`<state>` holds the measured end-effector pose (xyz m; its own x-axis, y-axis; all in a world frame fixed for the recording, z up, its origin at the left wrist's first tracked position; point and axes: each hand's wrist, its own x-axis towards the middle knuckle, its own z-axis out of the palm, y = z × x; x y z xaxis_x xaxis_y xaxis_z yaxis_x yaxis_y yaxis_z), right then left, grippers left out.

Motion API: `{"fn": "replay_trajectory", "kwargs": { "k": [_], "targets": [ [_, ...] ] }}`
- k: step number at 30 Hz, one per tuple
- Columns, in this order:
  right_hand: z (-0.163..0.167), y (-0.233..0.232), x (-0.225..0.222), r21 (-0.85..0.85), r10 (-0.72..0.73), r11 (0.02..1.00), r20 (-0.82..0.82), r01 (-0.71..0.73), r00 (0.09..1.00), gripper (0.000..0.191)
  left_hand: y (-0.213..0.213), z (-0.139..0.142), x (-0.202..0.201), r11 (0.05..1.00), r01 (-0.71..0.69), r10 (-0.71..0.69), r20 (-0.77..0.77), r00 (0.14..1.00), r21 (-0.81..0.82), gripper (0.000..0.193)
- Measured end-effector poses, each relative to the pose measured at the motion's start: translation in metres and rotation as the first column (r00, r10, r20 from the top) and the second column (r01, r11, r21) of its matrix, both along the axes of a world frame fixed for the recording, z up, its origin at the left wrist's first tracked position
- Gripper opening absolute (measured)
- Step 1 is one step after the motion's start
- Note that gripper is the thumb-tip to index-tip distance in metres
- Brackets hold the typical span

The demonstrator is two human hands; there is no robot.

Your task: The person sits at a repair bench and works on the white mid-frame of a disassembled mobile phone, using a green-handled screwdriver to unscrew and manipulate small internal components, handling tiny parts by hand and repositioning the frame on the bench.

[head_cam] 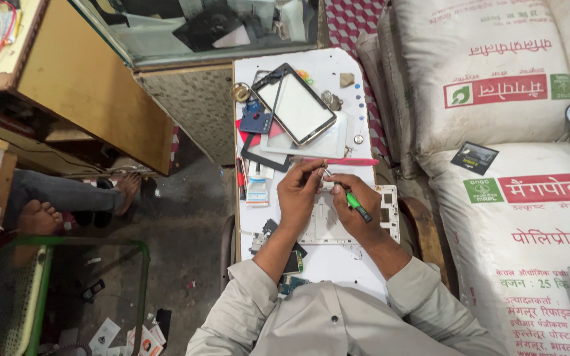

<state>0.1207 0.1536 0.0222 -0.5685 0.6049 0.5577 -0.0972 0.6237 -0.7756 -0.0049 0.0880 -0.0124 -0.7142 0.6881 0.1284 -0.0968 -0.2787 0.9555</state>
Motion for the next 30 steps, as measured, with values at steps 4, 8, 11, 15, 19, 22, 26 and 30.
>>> {"fn": "replay_trajectory", "kwargs": {
  "k": [4, 8, 11, 15, 19, 22, 26, 30],
  "targets": [
    [-0.0003, -0.0016, 0.0020, 0.001, -0.001, 1.000, 0.012, 0.001, 1.000, 0.016, 0.0003, -0.0013, 0.0005, 1.000, -0.001, 0.001, 0.017, 1.000, 0.014, 0.018],
    [0.0024, -0.0017, 0.0018, -0.008, 0.006, 1.000, 0.000, -0.006, 1.000, 0.017, -0.0007, 0.0030, 0.0014, 1.000, 0.007, -0.007, 0.044, 0.999, -0.016, 0.018],
    [0.0021, -0.0042, 0.0049, -0.010, 0.004, 1.000, 0.005, -0.004, 1.000, 0.017, -0.0027, 0.0030, 0.0025, 1.000, -0.009, 0.009, -0.001, 1.000, 0.000, 0.018],
    [0.0017, -0.0050, 0.0070, -0.003, 0.018, 1.000, -0.010, -0.018, 1.000, 0.017, -0.0039, 0.0025, 0.0036, 1.000, 0.001, -0.001, 0.014, 1.000, -0.002, 0.019],
    [0.0028, -0.0046, 0.0053, -0.001, -0.006, 1.000, -0.004, 0.006, 1.000, 0.017, -0.0036, 0.0057, 0.0037, 1.000, 0.004, -0.004, 0.019, 1.000, -0.019, 0.019],
    [0.0020, -0.0044, 0.0049, 0.003, -0.004, 1.000, -0.007, 0.004, 1.000, 0.018, -0.0036, 0.0063, 0.0038, 1.000, -0.001, 0.001, 0.020, 1.000, -0.017, 0.019],
    [-0.0018, -0.0014, 0.0034, -0.002, -0.006, 1.000, 0.013, 0.006, 1.000, 0.018, -0.0014, 0.0030, 0.0014, 1.000, 0.013, -0.013, 0.044, 0.999, -0.001, 0.019],
    [-0.0049, -0.0004, 0.0028, -0.017, 0.021, 1.000, -0.006, -0.022, 1.000, 0.018, -0.0003, 0.0008, 0.0012, 1.000, 0.005, -0.005, 0.009, 1.000, -0.002, 0.019]
  ]
}}
